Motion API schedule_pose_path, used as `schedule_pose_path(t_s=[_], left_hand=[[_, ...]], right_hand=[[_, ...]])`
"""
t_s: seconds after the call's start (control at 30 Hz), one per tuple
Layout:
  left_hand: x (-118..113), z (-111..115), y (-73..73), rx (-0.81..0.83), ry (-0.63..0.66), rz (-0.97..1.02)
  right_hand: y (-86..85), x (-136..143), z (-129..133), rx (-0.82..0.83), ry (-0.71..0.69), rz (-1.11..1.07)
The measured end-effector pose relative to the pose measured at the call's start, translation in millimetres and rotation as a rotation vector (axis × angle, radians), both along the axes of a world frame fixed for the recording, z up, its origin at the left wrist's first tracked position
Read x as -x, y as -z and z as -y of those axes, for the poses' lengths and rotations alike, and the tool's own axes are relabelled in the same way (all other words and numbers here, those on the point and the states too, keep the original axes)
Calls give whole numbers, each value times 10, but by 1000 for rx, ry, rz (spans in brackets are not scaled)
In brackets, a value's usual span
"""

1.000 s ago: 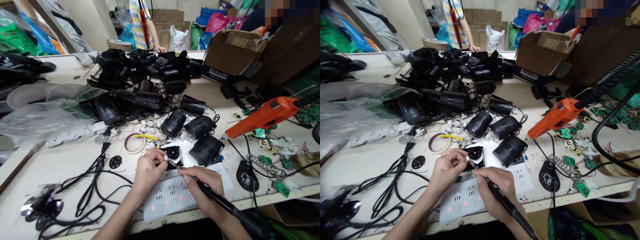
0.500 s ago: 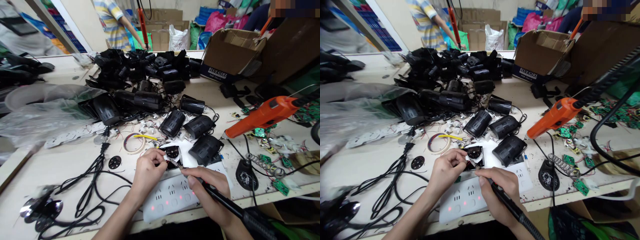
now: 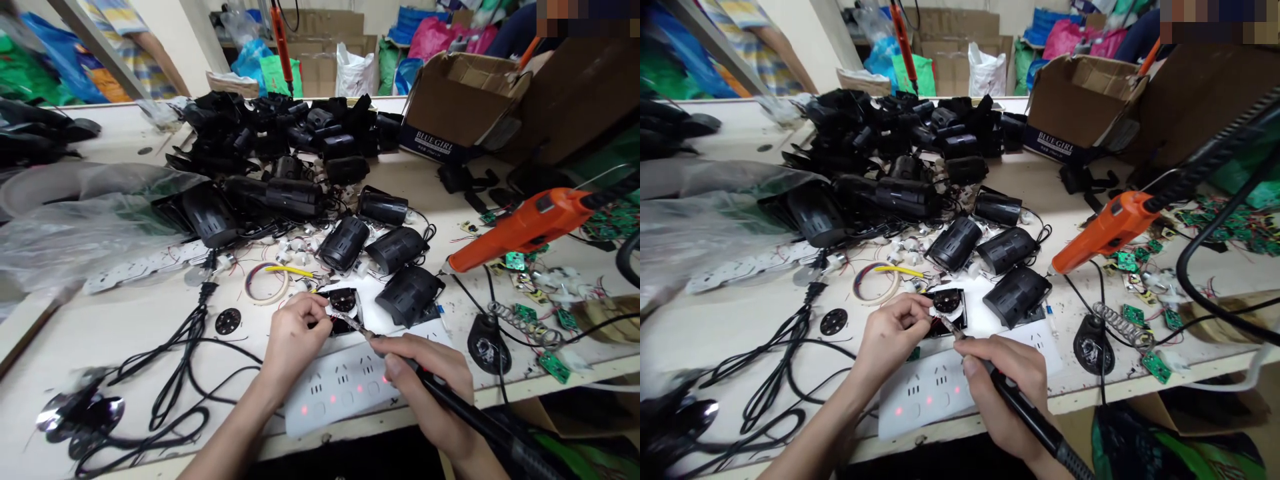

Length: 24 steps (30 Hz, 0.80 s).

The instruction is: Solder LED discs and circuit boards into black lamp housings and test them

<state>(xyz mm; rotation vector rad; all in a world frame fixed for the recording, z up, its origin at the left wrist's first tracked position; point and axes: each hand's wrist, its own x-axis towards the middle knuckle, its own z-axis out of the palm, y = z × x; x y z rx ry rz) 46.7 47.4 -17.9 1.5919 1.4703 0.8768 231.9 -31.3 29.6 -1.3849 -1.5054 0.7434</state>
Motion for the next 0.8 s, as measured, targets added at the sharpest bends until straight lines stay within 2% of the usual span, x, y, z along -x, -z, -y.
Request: schedule_pose_path(t_s=[0.17,0.3,0.4,0.53,0.6,0.67,0.8], left_hand=[[2,-17,-6,-10,13,19],[15,-41,-16,-25,19,-5],[30,-56,-28,-31,36,-54],[40,-52,-37,-65,56,-126],[35,-46,-43,-91,53,-163],[28,-39,-59,-124,51,-191],[73,-14,-112,-196,36,-215]], right_hand=[[1,-36,107,2,86,-7],[-25,-256,332,24,261,-21],[-89,-540,561,-31,471,-47],[-196,-936,812,-210,868,-104],[-229,-1082,873,-245,988,-99],[-236,-1173,881,-219,1018,-70],[-172,-1227,754,-124,968,-1]])
